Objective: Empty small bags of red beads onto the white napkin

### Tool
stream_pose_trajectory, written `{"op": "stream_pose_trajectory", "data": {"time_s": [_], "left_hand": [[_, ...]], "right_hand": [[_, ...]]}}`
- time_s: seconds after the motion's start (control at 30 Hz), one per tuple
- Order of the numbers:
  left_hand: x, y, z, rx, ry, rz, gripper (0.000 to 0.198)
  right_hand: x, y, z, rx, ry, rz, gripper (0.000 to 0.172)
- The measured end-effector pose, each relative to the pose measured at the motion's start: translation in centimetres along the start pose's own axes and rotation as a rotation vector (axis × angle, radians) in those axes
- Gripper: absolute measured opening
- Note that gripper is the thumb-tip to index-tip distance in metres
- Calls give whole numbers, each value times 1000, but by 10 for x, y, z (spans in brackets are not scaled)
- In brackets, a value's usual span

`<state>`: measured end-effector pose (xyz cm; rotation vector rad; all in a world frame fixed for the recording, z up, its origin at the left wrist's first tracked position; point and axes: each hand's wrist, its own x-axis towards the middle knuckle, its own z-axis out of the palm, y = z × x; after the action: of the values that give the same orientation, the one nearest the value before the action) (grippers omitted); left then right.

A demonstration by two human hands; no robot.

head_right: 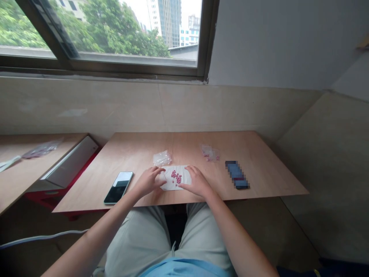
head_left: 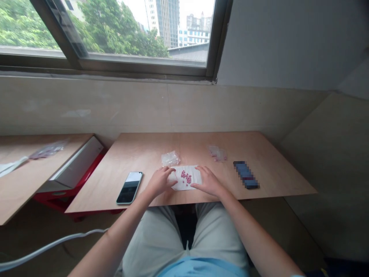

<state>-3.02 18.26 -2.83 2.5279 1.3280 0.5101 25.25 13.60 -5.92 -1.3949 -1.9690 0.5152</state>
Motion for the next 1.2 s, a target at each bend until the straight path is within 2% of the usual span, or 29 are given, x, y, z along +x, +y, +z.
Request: {"op": "stream_pose_trajectory", "data": {"time_s": [0.17, 0.3, 0.53, 0.73, 0.93, 1.2], "left_hand": [[25, 0, 8, 250, -159, 130, 44], [37, 4, 6, 354, -242, 197, 39], [53, 13, 2, 457, -305, 282, 40], [62, 17, 0, 485, -348, 321, 40], [67, 10, 0, 319, -380, 256, 35], [65, 1, 1, 235, -316, 200, 45]], "right_hand": [[30, 7, 38, -115, -146, -130, 103], [42, 16, 50, -172, -181, -185, 106], [48, 31, 56, -195, -183, -169, 101], [45, 34, 57, -150, -152, -154, 94], [44, 34, 56, -96, -130, -163, 87], [44, 34, 56, -52, -111, -166, 88]]}}
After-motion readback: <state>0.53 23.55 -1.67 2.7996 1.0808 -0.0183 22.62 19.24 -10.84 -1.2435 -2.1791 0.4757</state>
